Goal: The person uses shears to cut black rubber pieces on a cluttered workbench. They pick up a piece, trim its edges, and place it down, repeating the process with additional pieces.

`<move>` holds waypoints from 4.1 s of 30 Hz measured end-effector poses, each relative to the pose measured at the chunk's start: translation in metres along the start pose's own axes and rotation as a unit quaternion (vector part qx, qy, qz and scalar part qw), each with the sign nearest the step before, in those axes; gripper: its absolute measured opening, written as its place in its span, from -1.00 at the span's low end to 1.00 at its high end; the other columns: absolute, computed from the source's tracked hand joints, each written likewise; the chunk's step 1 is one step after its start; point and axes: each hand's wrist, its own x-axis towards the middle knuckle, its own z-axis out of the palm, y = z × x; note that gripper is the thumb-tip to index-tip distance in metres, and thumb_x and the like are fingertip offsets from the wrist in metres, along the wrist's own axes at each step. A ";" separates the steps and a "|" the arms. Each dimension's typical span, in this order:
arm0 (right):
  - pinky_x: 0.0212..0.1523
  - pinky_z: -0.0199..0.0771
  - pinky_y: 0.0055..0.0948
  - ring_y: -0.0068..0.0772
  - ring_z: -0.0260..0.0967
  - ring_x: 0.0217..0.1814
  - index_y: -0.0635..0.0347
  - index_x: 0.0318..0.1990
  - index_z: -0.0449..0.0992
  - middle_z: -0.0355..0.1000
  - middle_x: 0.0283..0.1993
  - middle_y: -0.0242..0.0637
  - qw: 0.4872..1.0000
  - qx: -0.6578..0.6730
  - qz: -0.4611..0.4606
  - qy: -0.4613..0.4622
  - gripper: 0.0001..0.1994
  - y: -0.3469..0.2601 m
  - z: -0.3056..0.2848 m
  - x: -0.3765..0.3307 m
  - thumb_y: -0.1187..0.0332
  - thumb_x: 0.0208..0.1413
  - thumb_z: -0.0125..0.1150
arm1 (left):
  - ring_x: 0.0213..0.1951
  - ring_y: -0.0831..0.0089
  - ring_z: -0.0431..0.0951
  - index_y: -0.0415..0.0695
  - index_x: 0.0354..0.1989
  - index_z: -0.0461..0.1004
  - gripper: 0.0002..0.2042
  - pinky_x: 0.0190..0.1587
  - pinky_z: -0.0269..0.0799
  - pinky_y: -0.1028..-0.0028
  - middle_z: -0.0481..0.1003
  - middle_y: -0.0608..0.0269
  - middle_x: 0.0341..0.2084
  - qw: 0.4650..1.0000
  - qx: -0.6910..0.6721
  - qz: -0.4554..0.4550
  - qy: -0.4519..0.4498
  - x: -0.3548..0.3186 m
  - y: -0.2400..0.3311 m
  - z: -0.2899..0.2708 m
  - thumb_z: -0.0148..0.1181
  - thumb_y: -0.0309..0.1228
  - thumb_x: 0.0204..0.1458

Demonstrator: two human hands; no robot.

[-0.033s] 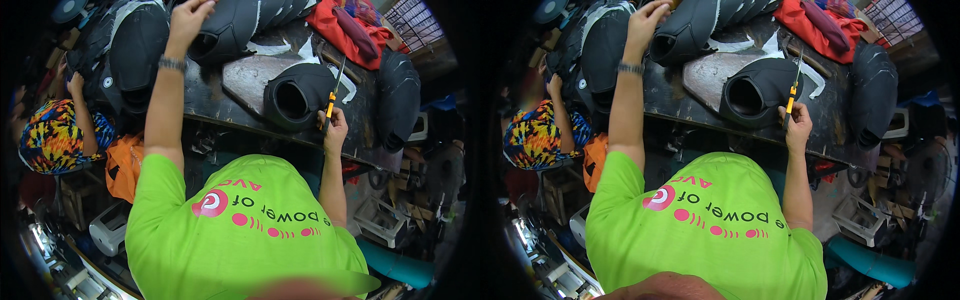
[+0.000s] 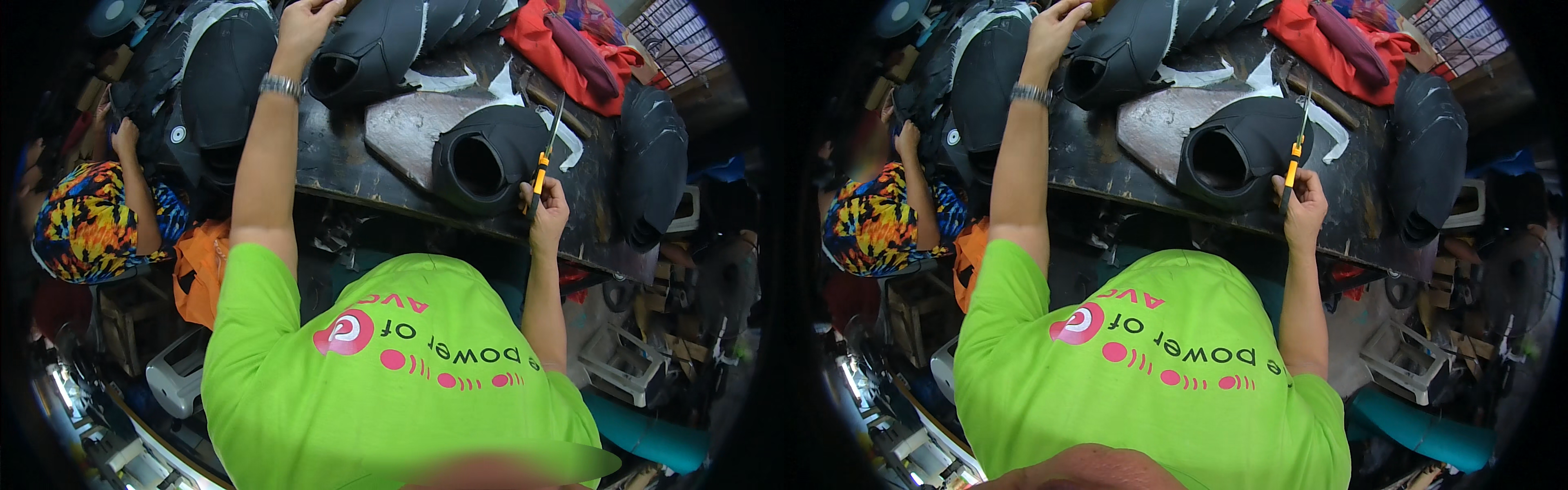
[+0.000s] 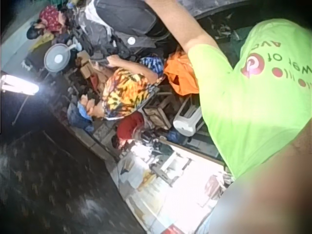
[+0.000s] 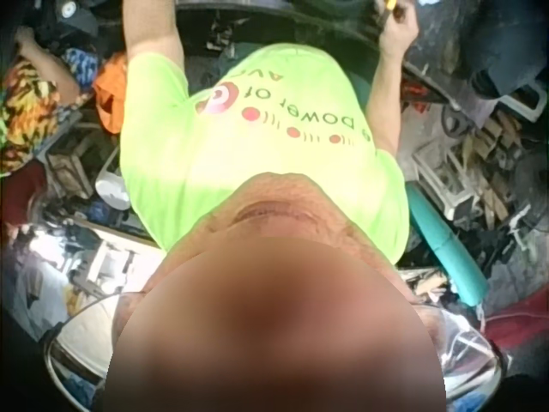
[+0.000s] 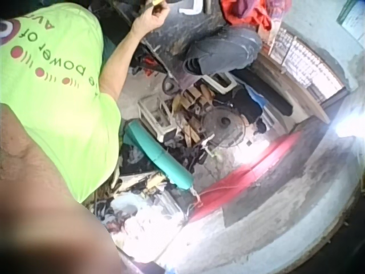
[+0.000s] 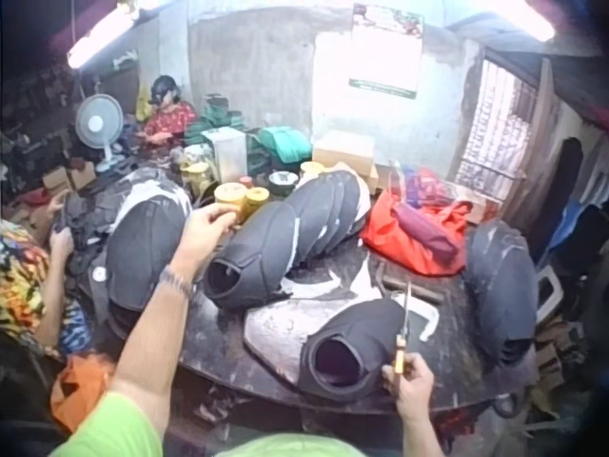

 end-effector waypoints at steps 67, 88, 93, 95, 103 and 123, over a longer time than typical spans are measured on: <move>-0.14 0.46 -0.58 -0.56 0.47 -0.11 0.27 0.10 0.51 0.48 -0.11 -0.31 0.977 0.002 -0.155 -0.147 -0.60 -0.111 0.001 -0.053 0.52 0.07 0.36 | -0.27 0.49 0.58 -0.23 -0.25 0.60 -0.86 -0.21 0.54 0.54 0.44 0.17 -0.08 0.942 -0.155 0.132 -0.265 -0.191 0.189 0.121 0.28 -0.65 0.00; -0.03 0.66 -0.19 -0.20 0.42 -0.04 0.32 -0.03 0.36 0.41 -0.09 -0.12 0.642 0.501 -0.124 0.568 -0.81 0.164 -0.388 -0.145 0.44 0.27 0.12 | -0.21 0.43 0.53 -0.34 -0.11 0.55 -0.83 -0.13 0.50 0.49 0.47 0.15 -0.21 0.991 -0.066 0.115 -0.014 -0.232 0.084 0.071 0.14 -0.70 0.15; -0.18 0.60 -0.31 -0.27 0.45 -0.14 0.25 -0.07 0.39 0.42 -0.21 -0.19 0.523 0.516 -0.028 0.678 -0.89 0.233 -0.378 -0.134 0.47 0.34 -0.04 | -0.11 0.50 0.50 -0.28 -0.04 0.53 -0.81 -0.01 0.47 0.51 0.44 0.22 -0.09 0.993 0.050 0.095 0.049 -0.247 0.050 0.078 0.17 -0.63 0.18; -0.22 0.58 -0.33 -0.27 0.45 -0.18 0.25 -0.06 0.38 0.43 -0.22 -0.20 0.519 0.501 -0.080 0.688 -0.88 0.231 -0.379 -0.124 0.51 0.32 -0.03 | -0.10 0.49 0.51 -0.26 0.01 0.51 -0.78 -0.01 0.47 0.51 0.43 0.23 -0.04 0.993 0.064 0.090 0.031 -0.250 0.039 0.079 0.16 -0.61 0.20; -0.25 0.60 -0.29 -0.21 0.56 -0.26 0.24 -0.29 0.59 0.58 -0.27 -0.13 0.816 0.048 0.082 0.570 -0.88 0.240 -0.381 -0.093 0.62 0.09 0.16 | -0.13 0.32 0.50 -0.33 -0.07 0.51 -0.81 -0.03 0.39 0.42 0.49 0.15 -0.14 0.977 0.164 0.120 -0.057 -0.252 0.019 0.073 0.20 -0.55 0.16; 0.15 0.45 -0.27 -0.14 0.44 0.21 0.14 0.23 0.40 0.43 0.25 -0.20 0.746 -0.587 0.296 -0.107 -0.53 0.290 -0.358 -0.058 0.15 0.22 0.05 | -0.03 0.30 0.51 -0.34 0.06 0.48 -0.71 0.06 0.36 0.39 0.52 0.03 0.02 0.967 0.224 0.105 -0.056 -0.252 0.000 0.061 0.17 -0.49 0.19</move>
